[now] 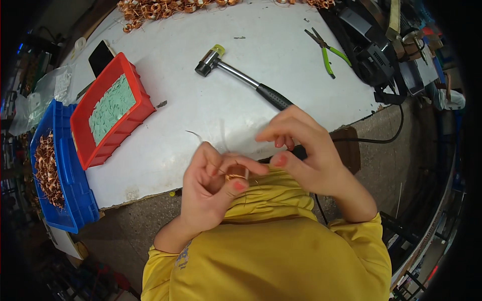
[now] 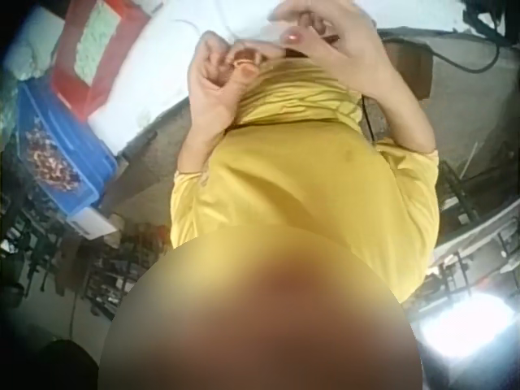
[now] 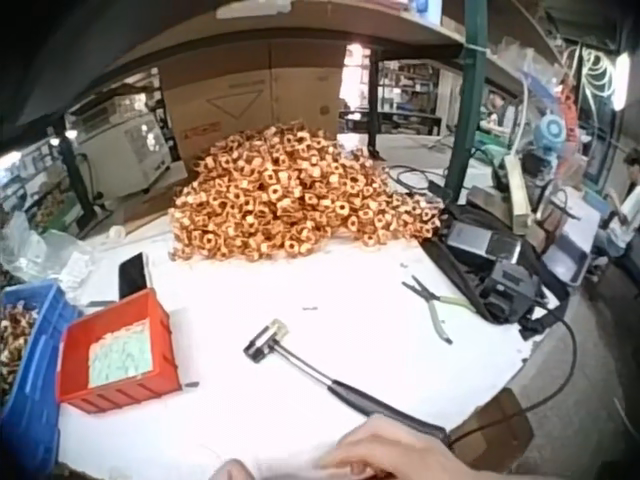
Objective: Winding copper wire around a central core and tapping it into place using a small mallet.
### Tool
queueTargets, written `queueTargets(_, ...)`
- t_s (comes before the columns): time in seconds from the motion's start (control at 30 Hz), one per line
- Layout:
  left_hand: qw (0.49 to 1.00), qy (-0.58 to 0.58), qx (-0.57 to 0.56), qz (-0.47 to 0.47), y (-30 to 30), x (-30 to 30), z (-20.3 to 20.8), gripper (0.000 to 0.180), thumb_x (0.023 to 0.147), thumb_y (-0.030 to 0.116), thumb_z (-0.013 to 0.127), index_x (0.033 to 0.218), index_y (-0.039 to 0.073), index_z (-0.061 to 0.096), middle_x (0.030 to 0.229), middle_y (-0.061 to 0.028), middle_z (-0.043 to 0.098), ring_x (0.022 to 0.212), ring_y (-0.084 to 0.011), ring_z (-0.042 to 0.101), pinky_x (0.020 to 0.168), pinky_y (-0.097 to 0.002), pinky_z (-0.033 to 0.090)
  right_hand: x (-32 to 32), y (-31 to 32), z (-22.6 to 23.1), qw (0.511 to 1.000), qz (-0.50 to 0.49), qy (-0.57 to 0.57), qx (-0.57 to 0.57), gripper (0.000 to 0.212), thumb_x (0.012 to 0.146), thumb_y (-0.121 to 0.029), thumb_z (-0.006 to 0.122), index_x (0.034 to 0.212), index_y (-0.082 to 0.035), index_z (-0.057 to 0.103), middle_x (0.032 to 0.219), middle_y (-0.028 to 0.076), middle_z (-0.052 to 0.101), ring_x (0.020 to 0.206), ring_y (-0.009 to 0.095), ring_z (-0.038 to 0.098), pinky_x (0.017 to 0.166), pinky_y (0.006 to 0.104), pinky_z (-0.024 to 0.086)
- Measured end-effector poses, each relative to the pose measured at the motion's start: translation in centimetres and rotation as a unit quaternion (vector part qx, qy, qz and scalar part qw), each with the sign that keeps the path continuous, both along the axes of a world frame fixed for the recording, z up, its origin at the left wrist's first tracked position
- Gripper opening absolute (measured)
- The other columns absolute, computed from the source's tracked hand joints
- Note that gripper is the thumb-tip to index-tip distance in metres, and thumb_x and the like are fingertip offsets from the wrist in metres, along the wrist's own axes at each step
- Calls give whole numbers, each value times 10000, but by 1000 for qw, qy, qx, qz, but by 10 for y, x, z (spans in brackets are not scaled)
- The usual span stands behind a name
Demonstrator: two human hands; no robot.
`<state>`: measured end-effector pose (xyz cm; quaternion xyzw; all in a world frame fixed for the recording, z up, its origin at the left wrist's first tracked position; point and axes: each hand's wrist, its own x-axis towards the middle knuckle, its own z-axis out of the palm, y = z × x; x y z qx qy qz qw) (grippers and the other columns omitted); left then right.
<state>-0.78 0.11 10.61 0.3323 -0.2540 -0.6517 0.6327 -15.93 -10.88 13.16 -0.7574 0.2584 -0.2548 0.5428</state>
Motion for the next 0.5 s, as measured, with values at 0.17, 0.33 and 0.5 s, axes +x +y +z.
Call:
queueTargets(0.17,993,-20,-54,104,-1,5,-6,273,847,37,592,869,111,330,1028,-202,607,1032,-272,543,901,-331,395,1,15,-17,991,31,-69,-106,62,754,-50,644,811,-33,626,745,30,550,631,153,459,601,249,382)
queueTargets(0.33,997,20,-31,69,1,6,-6,253,865,93,588,885,116,337,1037,-184,607,1155,-291,466,993,-381,312,-6,12,-17,973,104,-44,-199,63,760,-60,627,823,-50,620,731,32,541,624,163,461,613,262,387)
queueTargets(0.5,990,138,-2,32,6,6,-4,244,872,119,583,932,111,347,1015,-152,606,1205,-284,426,1012,-383,279,-12,15,-24,951,104,13,-290,75,764,-52,588,835,-75,588,705,23,495,599,158,427,619,257,375)
